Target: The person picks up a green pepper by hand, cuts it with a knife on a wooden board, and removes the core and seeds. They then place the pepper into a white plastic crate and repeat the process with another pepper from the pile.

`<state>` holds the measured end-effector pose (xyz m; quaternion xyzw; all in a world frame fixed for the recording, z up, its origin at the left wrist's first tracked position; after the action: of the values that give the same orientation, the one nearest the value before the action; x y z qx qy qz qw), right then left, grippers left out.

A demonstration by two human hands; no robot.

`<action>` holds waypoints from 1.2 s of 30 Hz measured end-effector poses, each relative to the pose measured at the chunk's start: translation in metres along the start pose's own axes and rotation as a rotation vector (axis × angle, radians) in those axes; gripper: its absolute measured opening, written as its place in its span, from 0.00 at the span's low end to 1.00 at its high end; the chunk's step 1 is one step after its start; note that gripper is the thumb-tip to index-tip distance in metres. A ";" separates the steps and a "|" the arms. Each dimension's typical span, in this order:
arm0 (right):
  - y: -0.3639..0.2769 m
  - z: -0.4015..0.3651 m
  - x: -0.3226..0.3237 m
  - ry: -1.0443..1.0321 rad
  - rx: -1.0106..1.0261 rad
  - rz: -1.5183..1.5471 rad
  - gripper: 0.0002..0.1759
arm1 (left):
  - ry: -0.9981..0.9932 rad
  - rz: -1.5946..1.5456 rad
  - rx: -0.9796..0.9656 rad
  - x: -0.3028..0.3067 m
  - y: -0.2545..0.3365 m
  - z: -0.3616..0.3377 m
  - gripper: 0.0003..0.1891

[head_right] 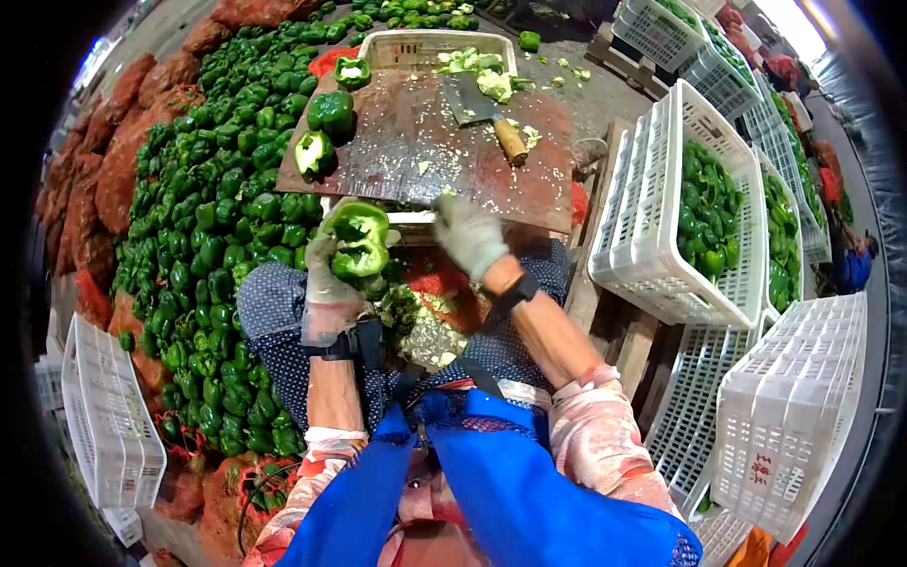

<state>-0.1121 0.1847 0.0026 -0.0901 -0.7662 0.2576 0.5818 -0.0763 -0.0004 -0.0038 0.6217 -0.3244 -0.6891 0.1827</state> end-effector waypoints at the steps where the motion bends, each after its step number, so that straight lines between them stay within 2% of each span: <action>1: 0.011 0.003 0.008 0.044 0.005 0.009 0.16 | -0.017 -0.057 -0.017 -0.005 0.005 0.000 0.32; 2: 0.009 0.006 0.008 0.065 0.087 0.011 0.17 | -0.074 -0.011 0.009 -0.017 0.009 -0.003 0.31; 4: -0.024 -0.007 0.019 0.096 0.227 0.023 0.19 | 0.012 -0.032 0.094 -0.006 -0.008 -0.001 0.29; 5: -0.067 -0.013 0.026 0.029 0.251 0.058 0.20 | 0.049 -0.036 0.138 -0.001 -0.018 0.001 0.28; 6: -0.077 -0.002 0.012 -0.035 0.218 -0.067 0.20 | 0.015 -0.048 0.109 -0.003 -0.022 0.003 0.26; 7: -0.080 0.005 0.000 -0.099 0.186 -0.189 0.20 | 0.077 0.004 0.137 0.003 -0.028 0.003 0.25; 9: -0.075 0.012 -0.013 0.040 0.242 -0.202 0.17 | 0.139 0.027 0.166 0.013 -0.038 0.003 0.23; 11: -0.070 0.016 -0.017 -0.007 0.216 -0.161 0.14 | 0.172 0.081 0.199 0.008 -0.033 -0.001 0.22; 13: -0.050 0.019 -0.002 -0.092 -0.028 -0.064 0.14 | 0.158 0.091 0.251 0.010 -0.031 -0.003 0.22; 14: -0.035 0.020 0.008 -0.132 -0.150 -0.014 0.15 | 0.097 0.079 0.199 0.008 -0.024 -0.005 0.22; 15: -0.006 0.028 0.015 -0.025 -0.083 0.050 0.17 | 0.137 -0.057 0.052 0.000 -0.011 -0.002 0.23; 17: 0.021 0.025 0.022 0.087 -0.005 -0.077 0.18 | 0.048 -0.146 0.068 -0.003 -0.001 -0.004 0.31; 18: 0.006 0.019 0.026 0.063 0.092 -0.009 0.21 | 0.063 -0.159 -0.005 -0.003 -0.004 -0.001 0.32; 19: -0.014 0.002 0.032 0.039 0.179 0.063 0.24 | -0.034 -0.154 0.065 -0.006 -0.008 0.000 0.29; 21: -0.055 -0.013 0.021 -0.153 0.299 0.232 0.29 | 0.216 -0.066 0.003 0.022 -0.027 0.004 0.29; 22: -0.077 -0.025 0.018 -0.045 0.436 -0.003 0.28 | 0.139 0.013 -0.006 0.020 -0.031 0.001 0.31; 23: -0.092 -0.026 0.012 -0.066 0.506 -0.119 0.24 | 0.118 0.011 0.116 0.007 -0.029 -0.007 0.35; 24: -0.085 -0.034 0.013 0.322 0.669 -0.037 0.21 | 0.056 0.014 0.121 0.006 -0.035 0.000 0.39; 25: -0.072 -0.010 -0.002 -0.080 0.357 -0.025 0.21 | -0.024 -0.020 0.087 -0.002 -0.030 0.001 0.42; 26: -0.062 -0.004 0.001 -0.061 0.374 0.188 0.26 | -0.104 -0.056 0.055 -0.010 -0.026 0.002 0.44; 27: -0.060 -0.005 0.008 -0.066 0.374 0.514 0.28 | 0.011 -0.038 0.045 -0.008 -0.022 -0.003 0.48; 28: -0.065 -0.014 0.028 -0.137 0.418 0.968 0.25 | 0.014 0.016 0.087 -0.010 -0.018 -0.005 0.47; 29: -0.071 -0.022 0.043 -0.209 0.466 1.431 0.23 | -0.097 0.008 -0.028 -0.028 -0.014 -0.003 0.44; 30: -0.068 -0.023 0.040 -0.249 0.459 1.691 0.24 | -0.117 0.343 -0.001 -0.008 -0.020 0.002 0.42; 31: -0.067 -0.020 0.032 -0.296 0.457 1.952 0.24 | -0.208 0.045 0.019 0.006 -0.029 0.003 0.41; 32: -0.065 -0.010 0.018 -0.336 0.498 1.755 0.22 | -0.281 -0.252 0.064 0.009 -0.033 0.004 0.40; 33: -0.047 -0.012 0.006 -0.295 0.260 1.221 0.22 | -0.275 -0.177 0.100 -0.001 -0.037 0.003 0.42; 35: -0.022 -0.022 0.012 -0.224 0.123 0.927 0.27 | -0.210 -0.140 0.117 -0.005 -0.040 0.005 0.45; 36: -0.001 -0.032 0.027 -0.207 0.099 0.902 0.28 | -0.150 -0.182 0.100 0.002 -0.041 0.005 0.46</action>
<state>-0.0898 0.2050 0.0318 -0.3603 -0.6913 0.5288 0.3358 -0.0748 0.0292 -0.0325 0.6036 -0.3134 -0.7304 0.0634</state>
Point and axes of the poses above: each hand's wrist, its own z-axis towards the middle knuckle, its own x-axis out of the back of the hand, y = z × x, the point moved 8 cm from there along z, towards the middle knuckle, and after that the axes turned 10 degrees about -y, right-handed, at the moved point
